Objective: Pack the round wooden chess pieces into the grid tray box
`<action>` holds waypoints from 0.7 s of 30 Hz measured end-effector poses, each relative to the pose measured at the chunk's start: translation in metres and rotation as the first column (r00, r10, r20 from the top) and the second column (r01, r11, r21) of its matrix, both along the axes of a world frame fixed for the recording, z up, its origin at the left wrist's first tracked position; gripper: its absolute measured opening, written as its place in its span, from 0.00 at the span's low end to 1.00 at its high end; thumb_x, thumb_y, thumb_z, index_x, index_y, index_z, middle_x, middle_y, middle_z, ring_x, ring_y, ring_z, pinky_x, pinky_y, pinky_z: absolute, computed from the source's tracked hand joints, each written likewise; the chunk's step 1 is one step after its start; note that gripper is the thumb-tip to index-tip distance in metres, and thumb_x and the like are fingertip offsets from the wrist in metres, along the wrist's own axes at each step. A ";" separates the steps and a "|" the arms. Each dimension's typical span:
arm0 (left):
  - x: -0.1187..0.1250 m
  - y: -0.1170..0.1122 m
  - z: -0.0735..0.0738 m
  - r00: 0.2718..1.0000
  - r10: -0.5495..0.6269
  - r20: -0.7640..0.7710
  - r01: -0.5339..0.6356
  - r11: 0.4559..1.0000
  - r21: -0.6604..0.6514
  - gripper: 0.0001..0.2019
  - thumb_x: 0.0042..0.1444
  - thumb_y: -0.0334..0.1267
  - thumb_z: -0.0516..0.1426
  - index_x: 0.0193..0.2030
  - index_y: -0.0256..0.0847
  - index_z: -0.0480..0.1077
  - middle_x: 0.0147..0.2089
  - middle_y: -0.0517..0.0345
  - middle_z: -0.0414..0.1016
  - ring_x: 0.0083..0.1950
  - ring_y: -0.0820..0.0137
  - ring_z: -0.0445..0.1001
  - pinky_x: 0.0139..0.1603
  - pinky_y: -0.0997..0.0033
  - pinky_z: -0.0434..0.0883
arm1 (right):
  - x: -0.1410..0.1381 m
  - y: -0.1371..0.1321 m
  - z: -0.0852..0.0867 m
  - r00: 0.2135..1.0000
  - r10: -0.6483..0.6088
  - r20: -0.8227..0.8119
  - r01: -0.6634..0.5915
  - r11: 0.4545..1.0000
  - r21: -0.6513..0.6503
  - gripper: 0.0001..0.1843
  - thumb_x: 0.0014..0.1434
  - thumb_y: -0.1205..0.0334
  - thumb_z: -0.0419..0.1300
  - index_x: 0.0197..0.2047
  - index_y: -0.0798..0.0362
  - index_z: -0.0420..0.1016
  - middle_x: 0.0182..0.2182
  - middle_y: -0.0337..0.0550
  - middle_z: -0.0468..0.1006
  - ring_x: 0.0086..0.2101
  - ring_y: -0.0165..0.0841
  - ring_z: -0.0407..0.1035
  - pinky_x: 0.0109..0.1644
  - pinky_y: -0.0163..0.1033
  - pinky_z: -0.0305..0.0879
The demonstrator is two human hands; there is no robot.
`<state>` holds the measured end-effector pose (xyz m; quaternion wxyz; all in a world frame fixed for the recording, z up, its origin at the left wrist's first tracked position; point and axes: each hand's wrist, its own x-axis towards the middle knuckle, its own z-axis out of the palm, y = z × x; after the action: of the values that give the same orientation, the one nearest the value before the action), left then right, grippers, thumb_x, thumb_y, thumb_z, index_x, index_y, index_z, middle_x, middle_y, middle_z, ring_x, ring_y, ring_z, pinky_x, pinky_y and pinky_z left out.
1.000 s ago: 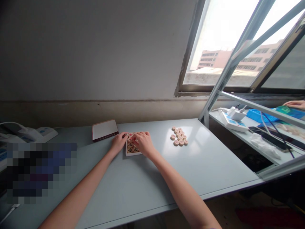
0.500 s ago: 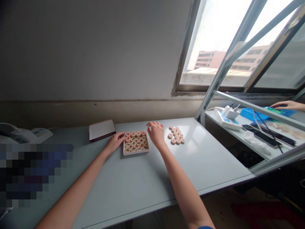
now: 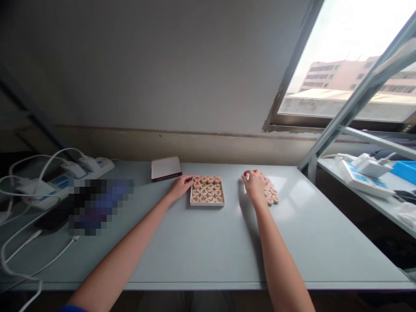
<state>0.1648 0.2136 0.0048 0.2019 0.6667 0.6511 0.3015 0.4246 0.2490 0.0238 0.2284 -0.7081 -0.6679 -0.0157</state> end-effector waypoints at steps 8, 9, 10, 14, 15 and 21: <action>0.000 0.001 -0.002 1.000 -0.009 -0.003 0.009 1.000 0.015 0.17 0.52 0.33 0.50 0.48 0.38 0.70 0.46 0.52 0.73 0.48 0.67 0.69 0.50 0.71 0.64 | -0.069 -0.036 0.029 0.815 0.578 0.031 -0.577 0.815 -0.050 0.12 0.56 0.53 0.53 0.38 0.47 0.74 0.32 0.40 0.74 0.29 0.30 0.66 0.30 0.33 0.55; 0.000 0.001 -0.002 1.000 -0.013 -0.008 0.013 1.000 0.020 0.17 0.52 0.34 0.50 0.49 0.38 0.69 0.46 0.52 0.74 0.47 0.67 0.70 0.50 0.71 0.64 | -0.074 -0.040 0.030 0.824 0.564 0.061 -0.562 0.826 -0.050 0.12 0.56 0.53 0.53 0.38 0.47 0.74 0.31 0.39 0.75 0.29 0.30 0.67 0.30 0.33 0.54; -0.001 0.002 -0.003 1.000 -0.015 -0.014 0.015 1.000 0.023 0.17 0.52 0.34 0.50 0.49 0.38 0.69 0.45 0.52 0.74 0.47 0.66 0.70 0.50 0.70 0.64 | -0.078 -0.042 0.030 0.828 0.555 0.083 -0.552 0.832 -0.050 0.11 0.56 0.53 0.53 0.38 0.47 0.73 0.30 0.39 0.76 0.29 0.30 0.67 0.29 0.33 0.53; -0.002 0.004 -0.004 0.999 -0.018 -0.028 0.018 1.000 0.017 0.17 0.52 0.36 0.51 0.49 0.38 0.69 0.45 0.52 0.74 0.47 0.67 0.70 0.49 0.71 0.64 | -0.086 -0.046 0.025 0.832 0.542 0.123 -0.536 0.841 -0.077 0.10 0.56 0.54 0.53 0.38 0.46 0.73 0.31 0.37 0.77 0.29 0.31 0.69 0.26 0.32 0.50; -0.002 0.004 -0.005 0.999 -0.019 -0.028 0.020 1.000 0.017 0.17 0.52 0.36 0.51 0.49 0.38 0.69 0.45 0.52 0.74 0.47 0.67 0.70 0.49 0.71 0.64 | -0.087 -0.046 0.024 0.830 0.543 0.128 -0.535 0.840 -0.088 0.10 0.56 0.55 0.53 0.39 0.45 0.72 0.32 0.37 0.77 0.29 0.31 0.69 0.26 0.32 0.50; -0.002 0.005 -0.006 1.000 -0.019 -0.011 0.020 0.999 0.036 0.17 0.52 0.36 0.51 0.49 0.37 0.69 0.47 0.51 0.73 0.48 0.66 0.70 0.49 0.69 0.65 | -0.089 -0.046 0.020 0.823 0.552 0.138 -0.542 0.834 -0.105 0.12 0.58 0.58 0.52 0.44 0.44 0.70 0.34 0.38 0.77 0.31 0.32 0.69 0.26 0.33 0.50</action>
<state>0.1627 0.2183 -0.0011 0.1892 0.6781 0.6401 0.3076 0.3351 0.2026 0.0437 0.1463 -0.4900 -0.8593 0.0129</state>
